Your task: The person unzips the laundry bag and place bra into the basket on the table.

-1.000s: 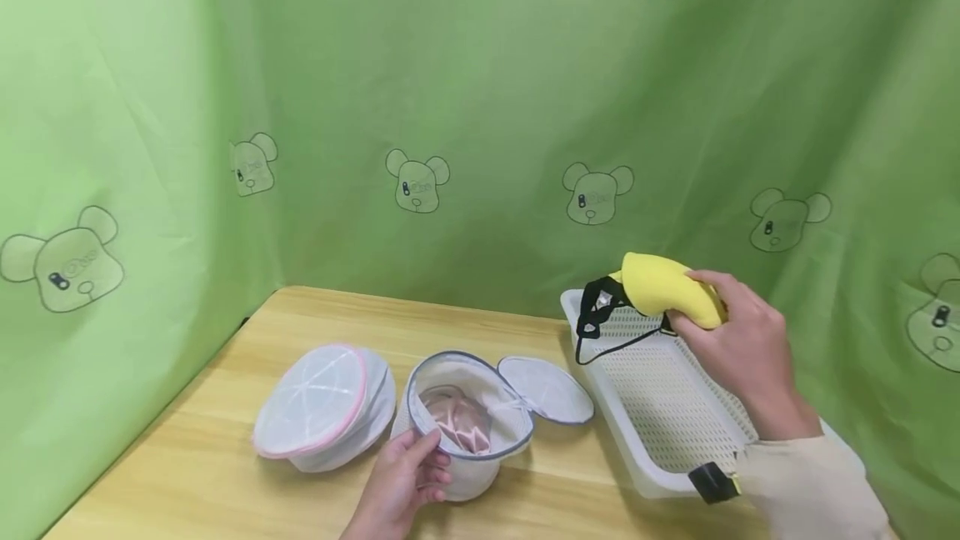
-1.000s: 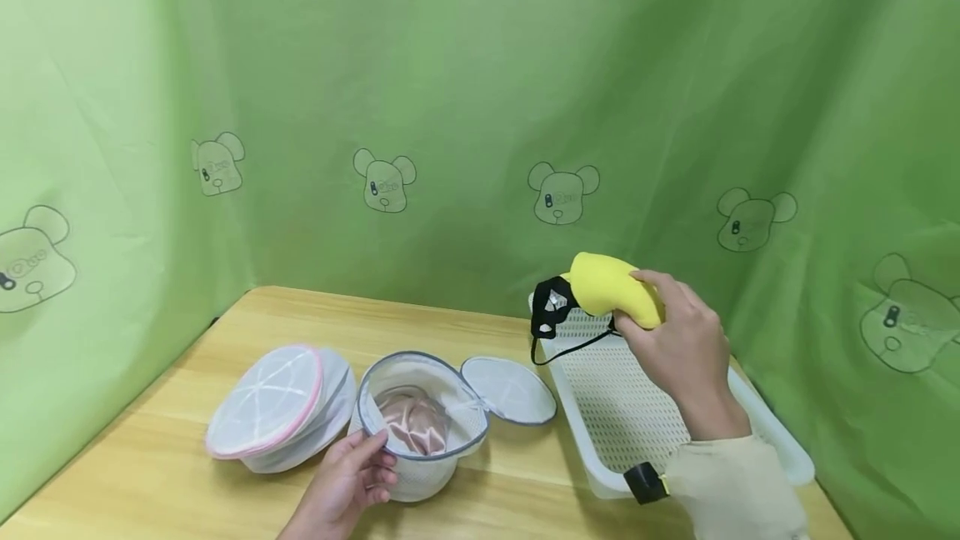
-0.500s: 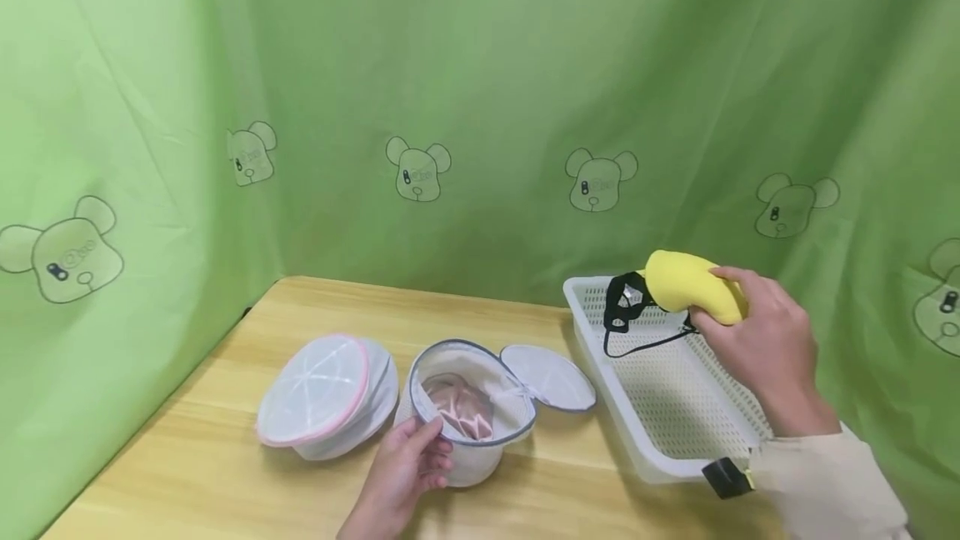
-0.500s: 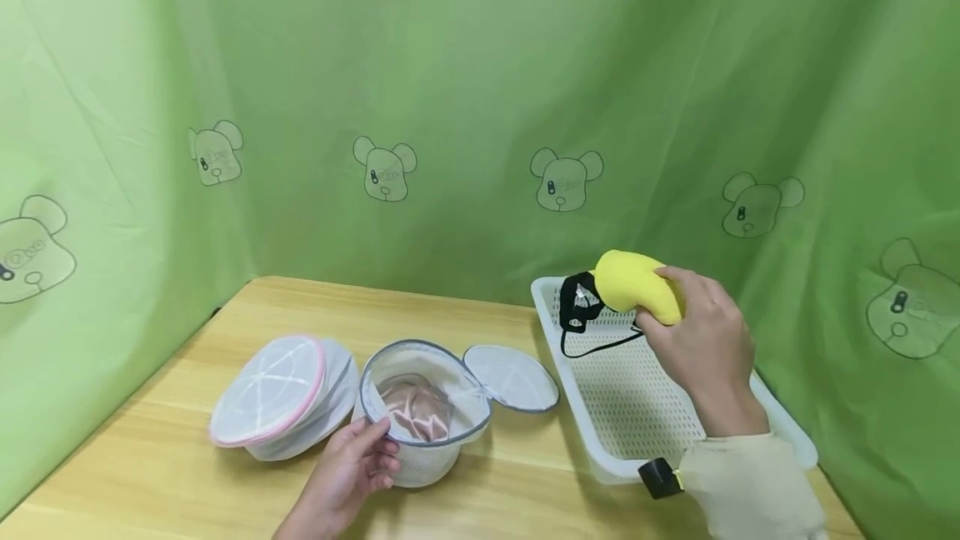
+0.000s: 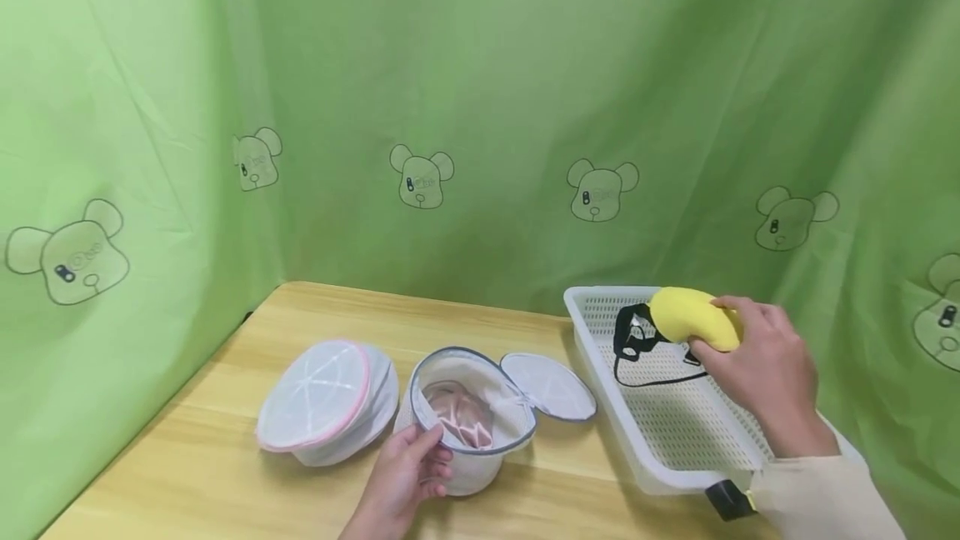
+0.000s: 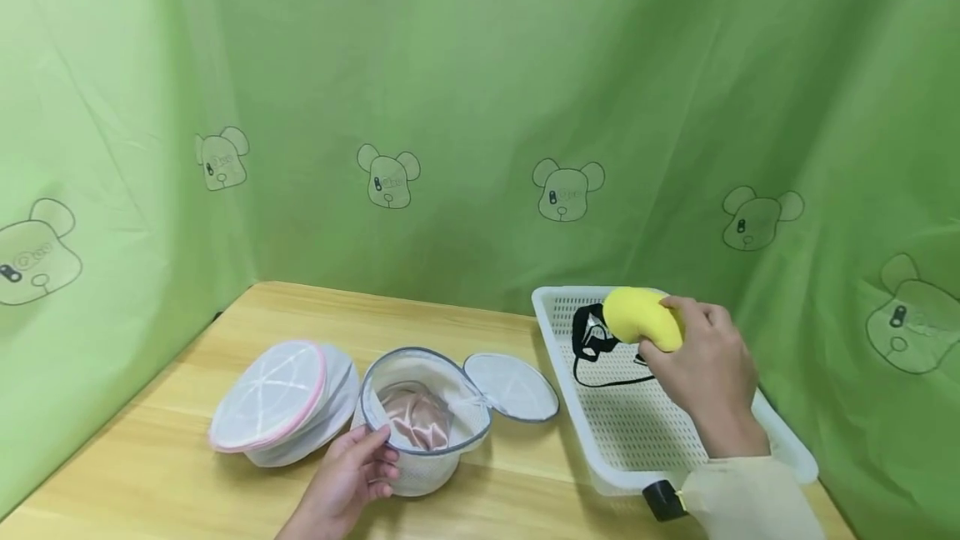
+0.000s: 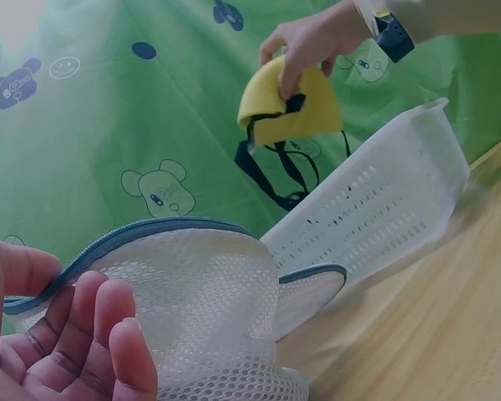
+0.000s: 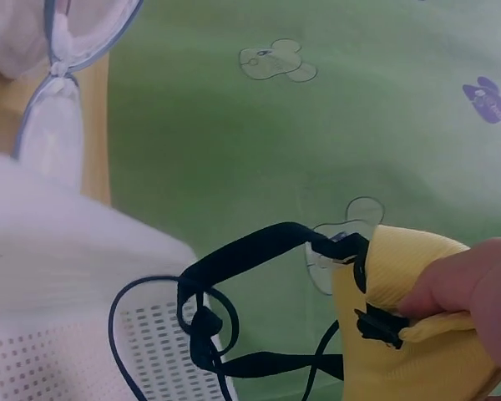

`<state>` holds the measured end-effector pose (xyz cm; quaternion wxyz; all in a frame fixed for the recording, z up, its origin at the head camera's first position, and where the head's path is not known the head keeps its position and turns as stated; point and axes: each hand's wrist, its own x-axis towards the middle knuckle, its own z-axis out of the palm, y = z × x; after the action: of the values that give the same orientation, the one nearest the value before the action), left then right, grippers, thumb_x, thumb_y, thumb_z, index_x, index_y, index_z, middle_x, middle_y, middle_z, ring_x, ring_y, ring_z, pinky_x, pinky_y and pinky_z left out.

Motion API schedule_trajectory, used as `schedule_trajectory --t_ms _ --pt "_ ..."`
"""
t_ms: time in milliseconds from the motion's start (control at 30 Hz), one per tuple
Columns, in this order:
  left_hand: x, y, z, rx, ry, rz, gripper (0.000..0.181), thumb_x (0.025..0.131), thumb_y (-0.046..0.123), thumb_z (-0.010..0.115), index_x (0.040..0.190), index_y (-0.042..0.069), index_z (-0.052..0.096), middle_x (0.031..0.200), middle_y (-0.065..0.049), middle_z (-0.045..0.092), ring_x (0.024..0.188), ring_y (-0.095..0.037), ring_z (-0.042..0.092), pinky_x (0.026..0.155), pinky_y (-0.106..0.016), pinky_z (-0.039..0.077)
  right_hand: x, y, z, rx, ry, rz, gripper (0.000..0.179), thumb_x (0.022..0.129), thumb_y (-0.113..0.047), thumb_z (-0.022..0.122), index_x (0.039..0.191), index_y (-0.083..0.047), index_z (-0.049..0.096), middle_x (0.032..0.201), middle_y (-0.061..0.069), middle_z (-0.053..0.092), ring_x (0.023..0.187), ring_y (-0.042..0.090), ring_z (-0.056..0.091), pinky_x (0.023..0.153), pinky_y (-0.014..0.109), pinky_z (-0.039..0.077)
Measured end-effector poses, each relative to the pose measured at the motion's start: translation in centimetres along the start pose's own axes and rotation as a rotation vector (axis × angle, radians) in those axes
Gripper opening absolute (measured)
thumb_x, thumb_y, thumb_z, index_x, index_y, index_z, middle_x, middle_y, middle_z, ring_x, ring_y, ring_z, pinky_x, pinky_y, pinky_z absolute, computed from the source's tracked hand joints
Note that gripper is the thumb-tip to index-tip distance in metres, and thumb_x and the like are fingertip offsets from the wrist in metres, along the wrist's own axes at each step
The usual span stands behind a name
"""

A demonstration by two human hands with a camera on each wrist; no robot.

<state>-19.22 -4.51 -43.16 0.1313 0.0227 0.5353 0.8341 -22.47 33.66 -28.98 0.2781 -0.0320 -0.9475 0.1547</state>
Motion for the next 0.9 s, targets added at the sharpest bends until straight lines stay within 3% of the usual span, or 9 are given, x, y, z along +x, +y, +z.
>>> schedule_trajectory --t_ms 167,533,900 --pt "0.1 0.0 0.0 -0.01 0.003 -0.001 0.016 0.096 0.025 0.058 0.097 0.008 0.056 0.08 0.001 0.059 0.067 -0.008 0.057 0.056 -0.019 0.049 -0.1 0.7 0.7 -0.019 -0.047 0.003 0.066 0.077 -0.032 0.077 0.13 -0.005 0.049 0.113 0.032 0.047 0.078 0.04 0.049 0.051 0.036 0.035" --pt "0.3 -0.3 0.2 -0.009 -0.009 -0.008 0.014 0.098 0.023 0.055 0.096 0.009 0.056 0.079 0.001 0.059 0.065 -0.008 0.058 0.056 -0.02 0.049 -0.8 2.1 1.0 -0.033 -0.139 0.02 0.073 0.075 -0.034 0.078 0.132 -0.003 0.045 0.115 0.037 0.044 0.075 0.042 0.052 0.048 0.039 0.04" --pt "0.2 -0.4 0.0 -0.007 -0.013 -0.012 0.017 0.097 0.025 0.057 0.097 0.008 0.055 0.08 0.001 0.058 0.066 -0.008 0.059 0.057 -0.02 0.049 -1.4 2.7 1.9 -0.048 -0.229 0.005 0.073 0.074 -0.036 0.078 0.128 -0.002 0.044 0.1 0.03 0.05 0.07 0.032 0.05 0.049 0.036 0.037"
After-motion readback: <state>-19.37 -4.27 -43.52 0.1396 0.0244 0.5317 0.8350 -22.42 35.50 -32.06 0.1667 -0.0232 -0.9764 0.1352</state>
